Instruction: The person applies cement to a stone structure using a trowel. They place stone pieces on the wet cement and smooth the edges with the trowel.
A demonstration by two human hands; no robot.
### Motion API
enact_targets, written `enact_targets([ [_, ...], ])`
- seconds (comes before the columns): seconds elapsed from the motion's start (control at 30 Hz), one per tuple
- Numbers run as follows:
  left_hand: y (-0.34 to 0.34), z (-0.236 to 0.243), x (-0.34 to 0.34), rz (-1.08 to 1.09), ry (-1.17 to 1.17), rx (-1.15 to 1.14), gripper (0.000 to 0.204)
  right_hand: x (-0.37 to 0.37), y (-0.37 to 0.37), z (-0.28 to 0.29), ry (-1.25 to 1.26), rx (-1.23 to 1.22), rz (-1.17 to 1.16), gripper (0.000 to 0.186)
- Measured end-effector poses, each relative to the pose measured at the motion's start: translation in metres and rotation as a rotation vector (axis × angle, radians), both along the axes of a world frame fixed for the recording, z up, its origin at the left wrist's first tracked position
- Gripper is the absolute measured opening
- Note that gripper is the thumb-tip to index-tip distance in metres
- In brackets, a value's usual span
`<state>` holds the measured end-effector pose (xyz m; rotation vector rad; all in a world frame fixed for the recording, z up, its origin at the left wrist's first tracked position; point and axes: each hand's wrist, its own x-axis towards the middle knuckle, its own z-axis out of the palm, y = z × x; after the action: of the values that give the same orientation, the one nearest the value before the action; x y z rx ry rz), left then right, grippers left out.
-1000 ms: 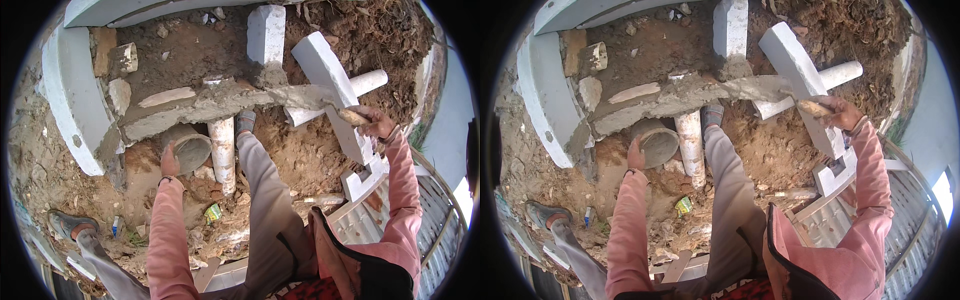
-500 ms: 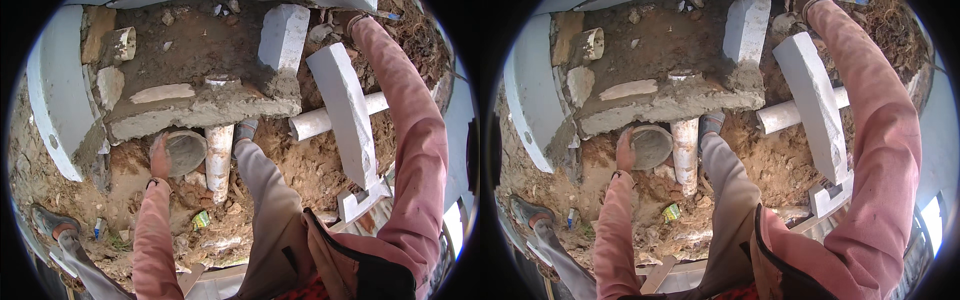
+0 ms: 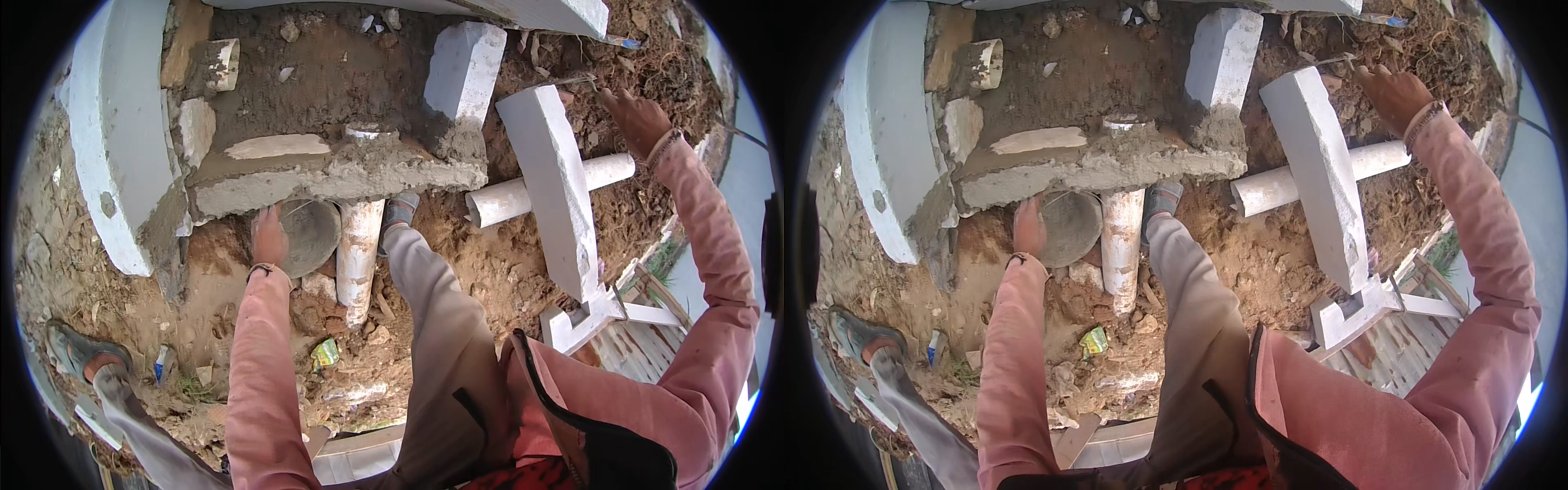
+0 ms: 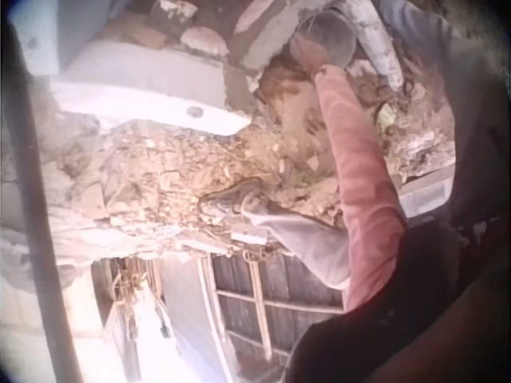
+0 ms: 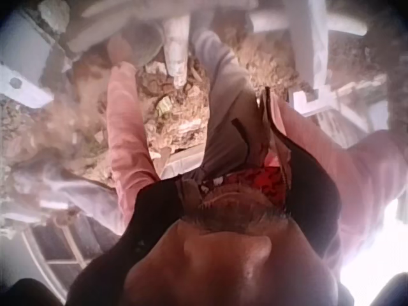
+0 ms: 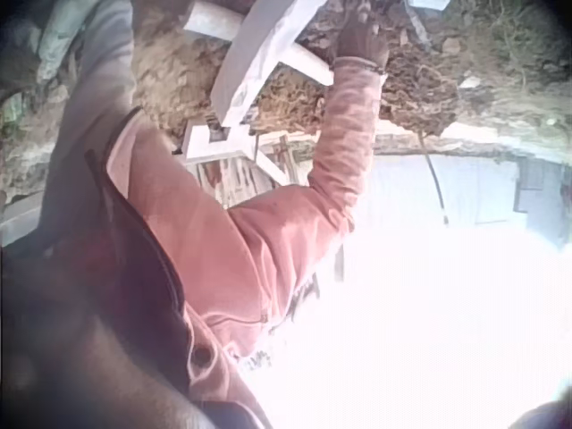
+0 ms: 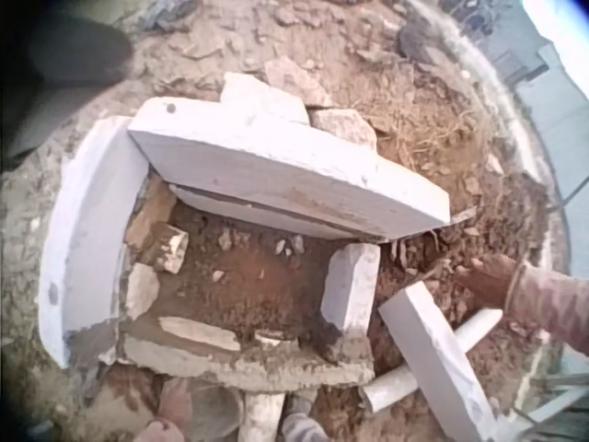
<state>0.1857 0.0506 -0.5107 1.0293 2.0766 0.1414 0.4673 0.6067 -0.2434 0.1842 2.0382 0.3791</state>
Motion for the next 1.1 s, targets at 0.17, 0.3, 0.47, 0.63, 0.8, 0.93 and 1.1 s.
enact_targets([
  [0.17,0.005,0.019,0.0,0.164,-0.029,-0.213,0.043,-0.008,-0.067,0.072,0.258,-0.604,-0.462,0.06],
  [0.3,0.01,0.025,0.007,0.28,-0.016,-0.158,0.039,-0.004,-0.213,0.001,0.36,-1.038,-0.9,0.052],
  [0.47,0.011,0.019,0.0,0.209,-0.077,-0.08,0.047,-0.053,-0.413,-0.146,0.245,-0.931,-1.093,0.041],
  [0.63,-0.041,0.011,-0.03,0.186,-0.052,-0.108,0.065,-0.022,-0.348,-0.11,0.797,-0.459,-1.177,0.081],
  [0.8,-0.012,0.022,-0.002,0.337,-0.222,-0.108,0.069,0.173,-0.149,-0.099,0.265,0.477,-1.209,0.123],
  [0.93,-0.015,0.058,0.017,0.341,-0.242,-0.21,0.06,0.279,-0.128,-0.106,0.232,0.301,-1.282,0.126],
  [1.1,-0.073,0.126,0.003,0.291,-0.259,-0.151,0.048,0.243,-0.147,-0.106,0.269,0.244,-1.296,0.111],
])
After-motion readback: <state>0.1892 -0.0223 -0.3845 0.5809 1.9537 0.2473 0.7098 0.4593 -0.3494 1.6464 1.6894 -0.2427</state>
